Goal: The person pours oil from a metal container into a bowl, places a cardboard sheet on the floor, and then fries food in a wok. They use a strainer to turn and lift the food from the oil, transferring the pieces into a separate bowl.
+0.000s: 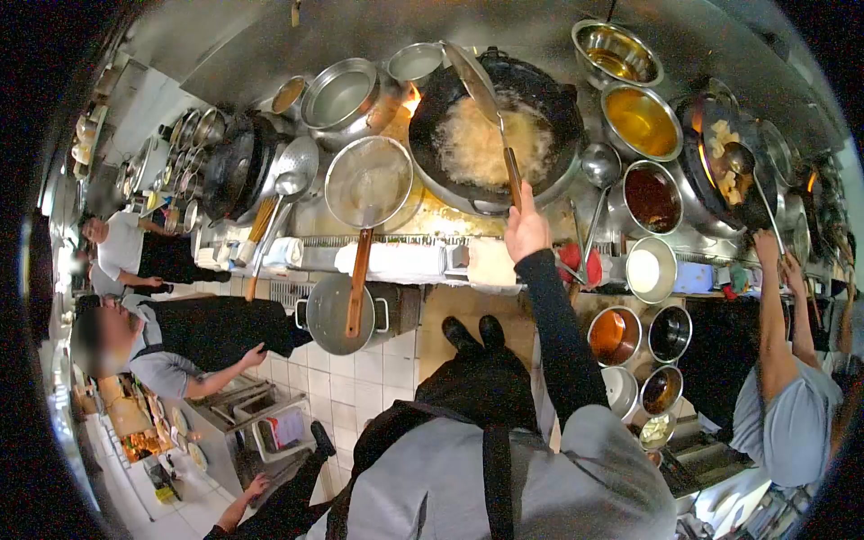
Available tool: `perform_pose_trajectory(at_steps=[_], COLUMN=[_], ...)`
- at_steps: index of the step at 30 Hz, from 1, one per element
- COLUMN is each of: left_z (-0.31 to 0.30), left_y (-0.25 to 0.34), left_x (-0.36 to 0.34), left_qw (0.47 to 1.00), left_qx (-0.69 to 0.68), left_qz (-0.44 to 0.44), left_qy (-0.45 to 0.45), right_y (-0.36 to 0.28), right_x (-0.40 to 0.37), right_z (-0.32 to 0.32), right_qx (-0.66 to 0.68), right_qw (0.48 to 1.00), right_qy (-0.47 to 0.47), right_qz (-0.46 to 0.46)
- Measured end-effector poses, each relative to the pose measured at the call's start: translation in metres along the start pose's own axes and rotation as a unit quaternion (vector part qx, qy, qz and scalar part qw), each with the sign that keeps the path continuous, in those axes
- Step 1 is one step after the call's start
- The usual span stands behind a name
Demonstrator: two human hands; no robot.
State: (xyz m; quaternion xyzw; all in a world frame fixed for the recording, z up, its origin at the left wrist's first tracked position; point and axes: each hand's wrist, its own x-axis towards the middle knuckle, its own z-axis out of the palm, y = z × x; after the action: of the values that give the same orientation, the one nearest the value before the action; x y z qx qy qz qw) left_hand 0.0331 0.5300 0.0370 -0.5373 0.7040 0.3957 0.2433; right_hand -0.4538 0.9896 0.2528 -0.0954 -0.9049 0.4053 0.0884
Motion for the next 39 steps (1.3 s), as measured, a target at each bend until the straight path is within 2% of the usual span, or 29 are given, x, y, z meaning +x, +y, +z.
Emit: perform_pose_trajectory(at_steps=[1,2,3,4,6,8,9,11,12,15,16,17,19,20,21,23,24,25,26,27,28,29,30,31,32,33,35,37,39], left_z=[0.000,0.003,0.002,0.004,0.013,0.021,0.022,0.018,0.016,0.010,0.010,0.009,0.005,0.002,0.000,-0.002,-0.002,-0.001,0.002,0.004,0.005,0.006,0.007,0.006,0.007,0.005,0.008,0.011,0.011], left_y=[-0.029,-0.054,-0.083,-0.101,-0.103,-0.101,-0.099,-0.089,-0.082,-0.075,-0.079,-0.083,-0.072,-0.061,-0.054,-0.040,-0.040,-0.043,-0.046,-0.052,-0.053,-0.055,-0.057,-0.088,-0.122,-0.145,-0.145,-0.143,-0.142], left_x=[0.014,0.032,0.046,0.054,0.044,0.025,0.018,0.012,0.012,0.020,0.030,0.039,0.039,0.036,0.032,0.026,0.025,0.026,0.025,0.024,0.014,0.006,-0.002,0.017,0.039,0.053,0.045,0.037,0.031], left_qw=[0.978,0.911,0.803,0.827,0.928,0.984,0.950,0.818,0.815,0.822,0.836,0.849,0.938,0.977,0.997,0.971,0.959,0.947,0.940,0.942,0.943,0.945,0.946,0.995,0.952,0.855,0.848,0.865,0.890], left_qx=[0.157,0.304,0.441,0.430,0.312,0.176,0.279,0.468,0.476,0.467,0.441,0.414,0.255,0.137,-0.018,-0.230,-0.269,-0.304,-0.322,-0.318,-0.316,-0.313,-0.309,-0.088,0.248,0.423,0.430,0.414,0.379], left_qz=[0.141,0.278,0.400,0.361,0.203,0.036,0.138,0.333,0.329,0.324,0.326,0.328,0.235,0.160,0.066,-0.057,-0.078,-0.096,-0.105,-0.105,-0.101,-0.097,-0.093,0.006,0.157,0.296,0.307,0.282,0.246], left_qy=[-0.006,-0.010,-0.016,-0.023,-0.005,0.011,-0.004,-0.027,-0.028,-0.025,-0.015,-0.006,-0.019,-0.027,-0.042,-0.040,-0.044,-0.046,-0.040,-0.035,-0.010,0.015,0.040,-0.056,-0.086,-0.056,-0.033,-0.041,-0.051], right_y=[0.009,0.019,0.023,0.008,0.005,0.004,0.013,0.034,0.012,-0.045,-0.039,-0.035,-0.041,-0.054,-0.066,-0.089,-0.094,-0.109,-0.103,-0.098,-0.093,-0.141,-0.152,-0.140,-0.146,-0.155,-0.156,-0.101,-0.101], right_x=[0.002,0.009,0.010,0.004,-0.009,-0.020,-0.023,-0.028,-0.039,-0.058,-0.060,-0.061,-0.059,-0.059,-0.059,-0.052,-0.041,-0.028,-0.003,0.025,0.053,0.055,0.069,0.085,0.080,0.075,0.043,-0.015,-0.094], right_z=[0.004,0.006,0.008,-0.002,0.004,0.013,0.027,0.056,0.051,0.011,0.014,0.017,0.023,0.022,0.024,0.034,0.052,0.063,0.098,0.141,0.183,0.161,0.175,0.210,0.213,0.213,0.206,0.266,0.238], right_qx=[-0.004,-0.007,-0.010,0.000,0.046,0.112,0.140,0.195,0.326,0.510,0.582,0.609,0.660,0.657,0.645,0.616,0.576,0.539,0.473,0.333,0.151,0.059,-0.015,-0.061,-0.077,-0.093,-0.024,0.066,0.210], right_qw=[1.000,0.999,0.998,0.999,0.995,0.987,0.987,0.975,0.935,0.776,0.721,0.690,0.625,0.630,0.661,0.717,0.759,0.798,0.861,0.937,0.960,0.996,0.994,0.993,0.991,0.989,0.986,0.994,0.973], right_qy=[-0.010,-0.015,-0.023,-0.041,0.003,0.013,-0.029,-0.107,-0.123,-0.207,-0.221,-0.216,-0.211,-0.197,-0.199,-0.204,-0.176,-0.190,-0.168,-0.059,0.109,-0.059,-0.103,-0.098,-0.105,-0.110,-0.162,-0.009,-0.090], right_qz=[-0.017,-0.038,-0.057,-0.026,-0.086,-0.115,-0.069,0.024,0.064,0.307,0.306,0.326,0.360,0.364,0.329,0.254,0.247,0.191,0.087,-0.087,-0.208,-0.035,-0.034,-0.040,-0.038,-0.036,0.001,-0.092,-0.041])
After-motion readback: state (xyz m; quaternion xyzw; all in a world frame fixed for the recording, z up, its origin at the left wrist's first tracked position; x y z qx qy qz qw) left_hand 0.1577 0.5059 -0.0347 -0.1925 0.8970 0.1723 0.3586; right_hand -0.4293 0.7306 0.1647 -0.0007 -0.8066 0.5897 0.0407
